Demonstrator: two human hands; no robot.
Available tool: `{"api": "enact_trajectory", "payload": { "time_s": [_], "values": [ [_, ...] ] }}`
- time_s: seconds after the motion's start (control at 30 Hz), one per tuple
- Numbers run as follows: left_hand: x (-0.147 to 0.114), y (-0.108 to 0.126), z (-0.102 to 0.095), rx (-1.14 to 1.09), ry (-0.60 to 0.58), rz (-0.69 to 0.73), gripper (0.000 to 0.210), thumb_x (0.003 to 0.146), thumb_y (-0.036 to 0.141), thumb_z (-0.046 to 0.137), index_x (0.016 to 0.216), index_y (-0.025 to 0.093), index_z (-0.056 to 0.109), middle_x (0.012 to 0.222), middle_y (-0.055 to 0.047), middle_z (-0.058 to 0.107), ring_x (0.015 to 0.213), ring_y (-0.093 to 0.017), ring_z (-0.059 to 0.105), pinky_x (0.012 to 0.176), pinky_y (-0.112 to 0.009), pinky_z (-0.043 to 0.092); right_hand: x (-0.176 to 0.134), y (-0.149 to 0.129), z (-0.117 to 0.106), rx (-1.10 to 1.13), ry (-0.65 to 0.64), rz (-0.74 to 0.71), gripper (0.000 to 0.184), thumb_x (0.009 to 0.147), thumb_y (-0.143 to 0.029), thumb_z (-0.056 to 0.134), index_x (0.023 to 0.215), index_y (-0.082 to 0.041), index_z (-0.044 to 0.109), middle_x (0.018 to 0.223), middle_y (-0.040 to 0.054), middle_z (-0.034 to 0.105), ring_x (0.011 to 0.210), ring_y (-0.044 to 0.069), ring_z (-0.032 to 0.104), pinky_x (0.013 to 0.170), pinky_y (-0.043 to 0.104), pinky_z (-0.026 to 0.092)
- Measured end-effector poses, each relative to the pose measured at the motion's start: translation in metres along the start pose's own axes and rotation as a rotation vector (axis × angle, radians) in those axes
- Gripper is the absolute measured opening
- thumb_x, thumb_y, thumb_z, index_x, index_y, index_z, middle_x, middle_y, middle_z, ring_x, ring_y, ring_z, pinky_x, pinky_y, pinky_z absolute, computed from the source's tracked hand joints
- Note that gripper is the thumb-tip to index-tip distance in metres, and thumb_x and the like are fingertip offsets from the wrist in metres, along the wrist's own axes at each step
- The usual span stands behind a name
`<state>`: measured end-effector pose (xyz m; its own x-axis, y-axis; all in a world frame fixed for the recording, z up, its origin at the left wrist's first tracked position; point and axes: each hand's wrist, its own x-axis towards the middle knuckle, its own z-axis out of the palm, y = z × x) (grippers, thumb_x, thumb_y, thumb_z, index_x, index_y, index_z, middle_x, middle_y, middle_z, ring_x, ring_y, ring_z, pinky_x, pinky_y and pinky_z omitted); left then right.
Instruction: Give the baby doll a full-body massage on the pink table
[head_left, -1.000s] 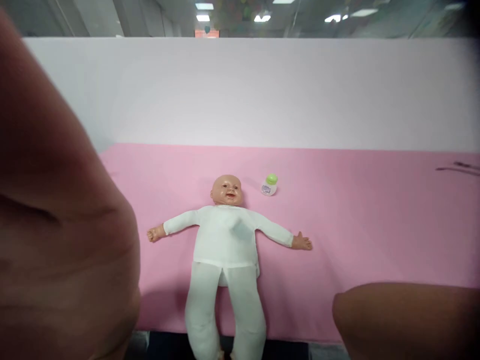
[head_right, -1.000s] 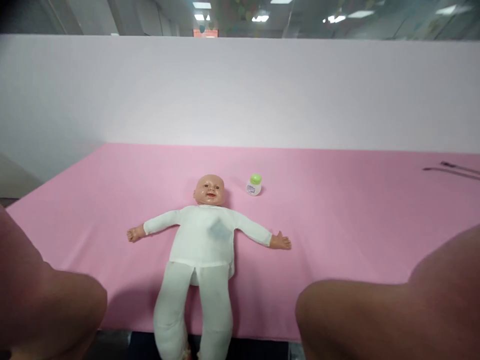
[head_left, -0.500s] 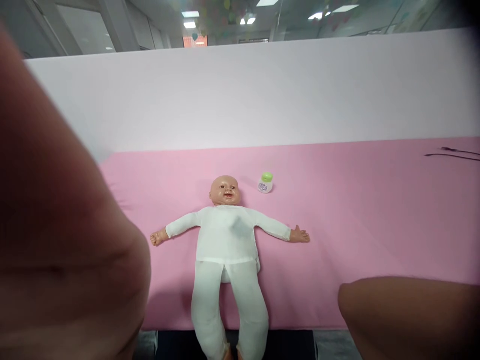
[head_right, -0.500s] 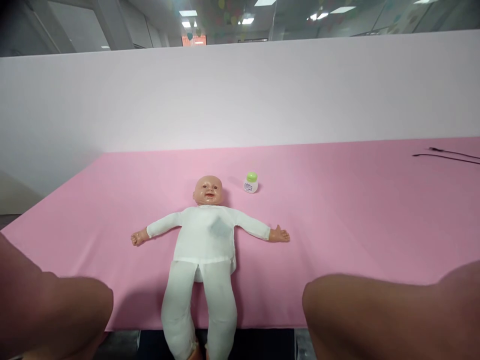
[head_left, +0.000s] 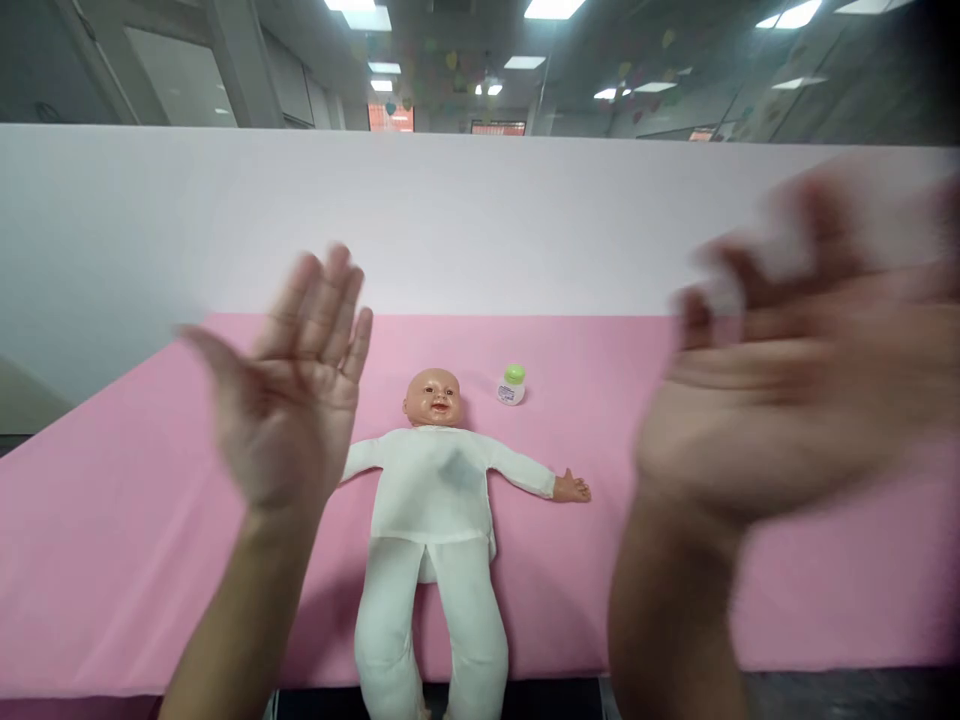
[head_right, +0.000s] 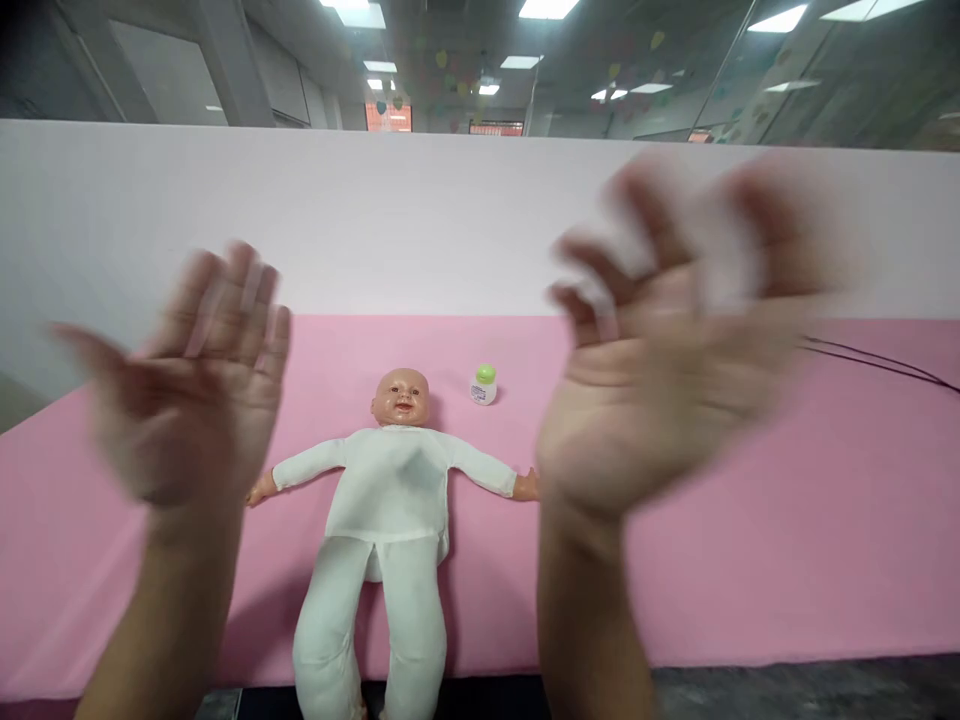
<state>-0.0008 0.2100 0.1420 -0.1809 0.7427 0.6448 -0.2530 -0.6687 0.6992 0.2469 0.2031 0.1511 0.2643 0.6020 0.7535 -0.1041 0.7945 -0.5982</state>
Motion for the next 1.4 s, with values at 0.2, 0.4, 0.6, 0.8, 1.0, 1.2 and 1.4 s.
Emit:
{"api": "enact_trajectory", "payload": {
  "time_s": [0.2,0.4,0.6,0.8,1.0,1.2,1.4],
  "values": [
    [-0.003,-0.162,-0.011,0.256,0.155,-0.349,0.052,0.089,0.068,0.060,0.100,0.018,0.072,0.114,-0.010,0.074,0.119,-0.026,0.062,0.102,-0.037,0.046,-0.039,0.171,0.026,-0.164,0.047,0.478,0.042,0.080,-0.052,0.074,0.107,-0.022,0.064,0.119,0.0092,0.071,0.113,0.024,0.065,0.102,0.041,0.049],
    [-0.026,-0.217,-0.025,0.321,0.072,-0.399,0.053,0.090,0.066,0.057,0.073,0.016,0.065,0.069,0.001,0.063,0.072,-0.017,0.057,0.071,-0.027,0.044,-0.081,0.249,0.011,-0.121,-0.010,0.704,0.051,0.080,-0.063,0.068,0.106,-0.019,0.069,0.119,0.0113,0.073,0.117,0.029,0.064,0.104,0.043,0.048],
    [-0.030,-0.218,-0.022,0.340,0.088,-0.379,0.046,0.089,0.058,0.062,0.086,0.014,0.075,0.082,-0.004,0.074,0.082,-0.019,0.064,0.077,-0.026,0.047,-0.084,0.245,0.009,0.040,-0.132,0.752,0.044,0.083,-0.057,0.070,0.111,-0.023,0.072,0.120,0.0045,0.074,0.115,0.025,0.065,0.102,0.037,0.050],
    [-0.030,-0.222,-0.024,0.257,0.148,-0.452,0.050,0.076,0.052,0.080,0.103,0.011,0.078,0.107,-0.010,0.079,0.100,-0.025,0.069,0.092,-0.034,0.052,-0.086,0.250,0.010,0.111,-0.071,0.775,0.045,0.076,-0.049,0.080,0.112,-0.023,0.073,0.120,0.0051,0.074,0.113,0.025,0.066,0.100,0.037,0.050],
    [-0.032,-0.224,-0.027,0.240,0.166,-0.437,0.050,0.082,0.056,0.072,0.103,0.011,0.079,0.111,-0.012,0.079,0.105,-0.028,0.070,0.099,-0.040,0.051,-0.090,0.256,0.006,0.090,-0.046,0.758,0.038,0.082,-0.054,0.072,0.103,-0.022,0.074,0.112,0.0043,0.076,0.110,0.025,0.066,0.099,0.037,0.051],
    [-0.034,-0.223,-0.024,0.263,0.157,-0.421,0.048,0.081,0.056,0.074,0.099,0.012,0.080,0.106,-0.011,0.080,0.101,-0.029,0.071,0.096,-0.040,0.053,-0.089,0.253,0.004,0.078,-0.070,0.737,0.040,0.082,-0.054,0.072,0.107,-0.023,0.074,0.116,0.0041,0.075,0.112,0.024,0.065,0.100,0.037,0.050],
    [-0.034,-0.228,-0.026,0.238,0.151,-0.431,0.048,0.076,0.053,0.079,0.100,0.012,0.080,0.106,-0.012,0.080,0.101,-0.028,0.071,0.096,-0.040,0.054,-0.089,0.256,0.004,0.098,-0.064,0.772,0.042,0.078,-0.050,0.078,0.110,-0.023,0.073,0.118,0.0047,0.075,0.111,0.025,0.066,0.098,0.036,0.051]
  ]
}}
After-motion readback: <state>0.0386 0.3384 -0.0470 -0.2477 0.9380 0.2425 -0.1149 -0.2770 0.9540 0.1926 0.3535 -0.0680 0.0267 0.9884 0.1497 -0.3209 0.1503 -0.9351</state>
